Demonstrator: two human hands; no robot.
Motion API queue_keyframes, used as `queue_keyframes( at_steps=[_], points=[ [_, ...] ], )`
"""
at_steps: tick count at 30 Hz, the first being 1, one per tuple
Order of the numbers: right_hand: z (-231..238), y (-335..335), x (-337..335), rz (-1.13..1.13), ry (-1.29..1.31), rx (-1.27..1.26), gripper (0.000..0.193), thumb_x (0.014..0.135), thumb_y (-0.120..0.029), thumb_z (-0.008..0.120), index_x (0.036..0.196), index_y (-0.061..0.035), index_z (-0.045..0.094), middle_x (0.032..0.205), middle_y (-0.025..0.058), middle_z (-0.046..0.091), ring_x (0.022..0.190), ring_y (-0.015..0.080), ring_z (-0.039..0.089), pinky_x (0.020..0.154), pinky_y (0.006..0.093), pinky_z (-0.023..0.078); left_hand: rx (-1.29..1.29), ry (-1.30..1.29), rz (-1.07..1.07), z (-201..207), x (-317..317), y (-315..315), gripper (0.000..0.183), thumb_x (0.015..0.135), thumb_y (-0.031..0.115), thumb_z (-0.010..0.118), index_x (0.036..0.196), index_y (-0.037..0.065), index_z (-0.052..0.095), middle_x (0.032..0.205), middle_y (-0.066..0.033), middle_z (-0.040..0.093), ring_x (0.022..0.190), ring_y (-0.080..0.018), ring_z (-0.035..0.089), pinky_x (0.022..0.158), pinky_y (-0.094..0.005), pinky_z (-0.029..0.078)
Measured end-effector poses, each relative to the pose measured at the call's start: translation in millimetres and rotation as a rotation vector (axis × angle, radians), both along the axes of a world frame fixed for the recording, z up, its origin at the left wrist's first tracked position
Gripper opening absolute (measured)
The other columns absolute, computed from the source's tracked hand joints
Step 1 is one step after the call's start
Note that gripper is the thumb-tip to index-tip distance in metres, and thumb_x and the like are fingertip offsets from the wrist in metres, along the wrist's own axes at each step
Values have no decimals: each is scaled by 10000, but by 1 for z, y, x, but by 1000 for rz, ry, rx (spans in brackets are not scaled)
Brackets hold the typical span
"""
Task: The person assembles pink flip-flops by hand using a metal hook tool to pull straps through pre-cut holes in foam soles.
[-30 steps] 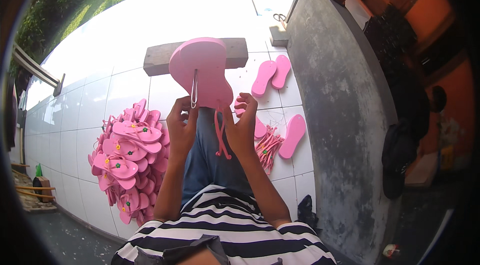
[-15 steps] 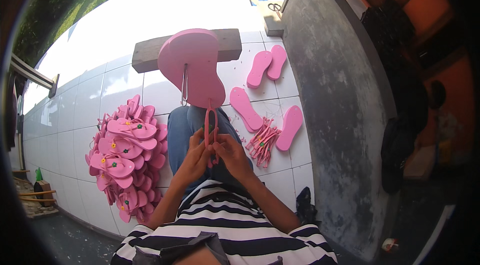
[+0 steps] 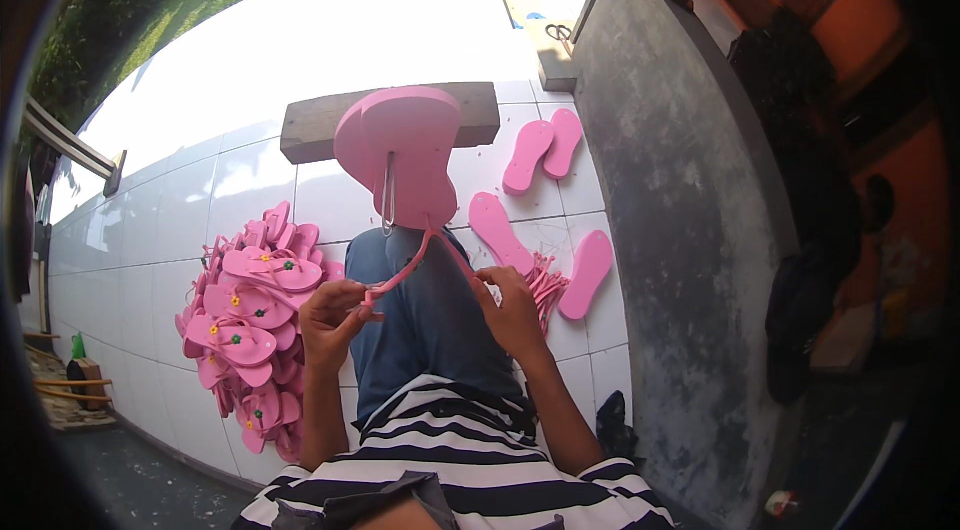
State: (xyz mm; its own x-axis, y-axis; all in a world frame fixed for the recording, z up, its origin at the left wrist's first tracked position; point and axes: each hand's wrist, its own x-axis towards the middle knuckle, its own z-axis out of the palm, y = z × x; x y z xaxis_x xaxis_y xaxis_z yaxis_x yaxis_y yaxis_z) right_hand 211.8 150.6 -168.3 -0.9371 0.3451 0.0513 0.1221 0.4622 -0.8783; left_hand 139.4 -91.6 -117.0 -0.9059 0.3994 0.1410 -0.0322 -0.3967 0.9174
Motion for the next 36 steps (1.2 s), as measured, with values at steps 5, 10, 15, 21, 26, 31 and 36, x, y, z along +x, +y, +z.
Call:
queue_keyframes(
  at_steps=[5, 10, 15, 21, 26, 31, 36],
  points=[
    [44, -24, -21, -2, 168, -61, 260, 928, -142, 630, 1162, -36, 587, 1119, 94, 594, 1051, 211, 596, 921, 348, 462, -338, 444, 56, 8, -16, 43, 246, 797, -80, 676, 1021, 22, 679, 1076, -130, 621, 904, -216, 638, 753, -315, 564],
    [23, -32, -36, -61, 180, -90, 279, 944, -168, 622, 1184, -32, 579, 1112, 96, 608, 1011, 187, 617, 863, 329, 492, -697, 767, 329, -38, -23, 53, 339, 701, -81, 687, 993, 90, 709, 1108, -97, 590, 930, -261, 570, 805, -351, 497],
    [13, -29, -20, 119, -179, -437, 250, 1004, -208, 536, 1143, -10, 599, 935, 72, 658, 864, 132, 639, 736, 279, 514, -842, 1147, 292, -54, -4, 49, 361, 697, -18, 708, 1011, 157, 726, 1139, -88, 583, 989, -284, 574, 844, -371, 519],
    [15, -20, -5, 217, -57, -504, 241, 1029, -206, 488, 1103, 2, 585, 799, 43, 613, 684, 86, 588, 504, 254, 454, -741, 1204, 170, -44, -12, 47, 346, 715, 115, 697, 1051, 193, 725, 1167, -77, 605, 1042, -275, 598, 797, -382, 559],
    [7, -8, 2, 219, -118, -821, 237, 1033, -230, 485, 1034, -11, 576, 813, 19, 567, 743, 94, 560, 635, 264, 473, -610, 1052, 64, -23, -7, 48, 220, 772, 116, 698, 988, 151, 728, 1073, -45, 653, 1006, -251, 601, 781, -367, 543],
    [5, 1, -2, 61, -149, -331, 147, 1004, -168, 526, 1023, -35, 586, 984, 47, 582, 872, 145, 571, 811, 289, 464, -309, 502, 168, -3, -20, 41, 112, 898, 152, 653, 889, 55, 708, 912, -61, 684, 944, -222, 584, 831, -338, 466],
    [58, -18, -28, 38, 297, -138, 207, 962, -99, 590, 1155, -33, 625, 1222, 104, 592, 1146, 202, 575, 960, 338, 454, -276, 429, 12, -2, -29, 42, 251, 965, 203, 599, 828, 4, 668, 853, -70, 664, 887, -194, 561, 798, -311, 441]
  ],
)
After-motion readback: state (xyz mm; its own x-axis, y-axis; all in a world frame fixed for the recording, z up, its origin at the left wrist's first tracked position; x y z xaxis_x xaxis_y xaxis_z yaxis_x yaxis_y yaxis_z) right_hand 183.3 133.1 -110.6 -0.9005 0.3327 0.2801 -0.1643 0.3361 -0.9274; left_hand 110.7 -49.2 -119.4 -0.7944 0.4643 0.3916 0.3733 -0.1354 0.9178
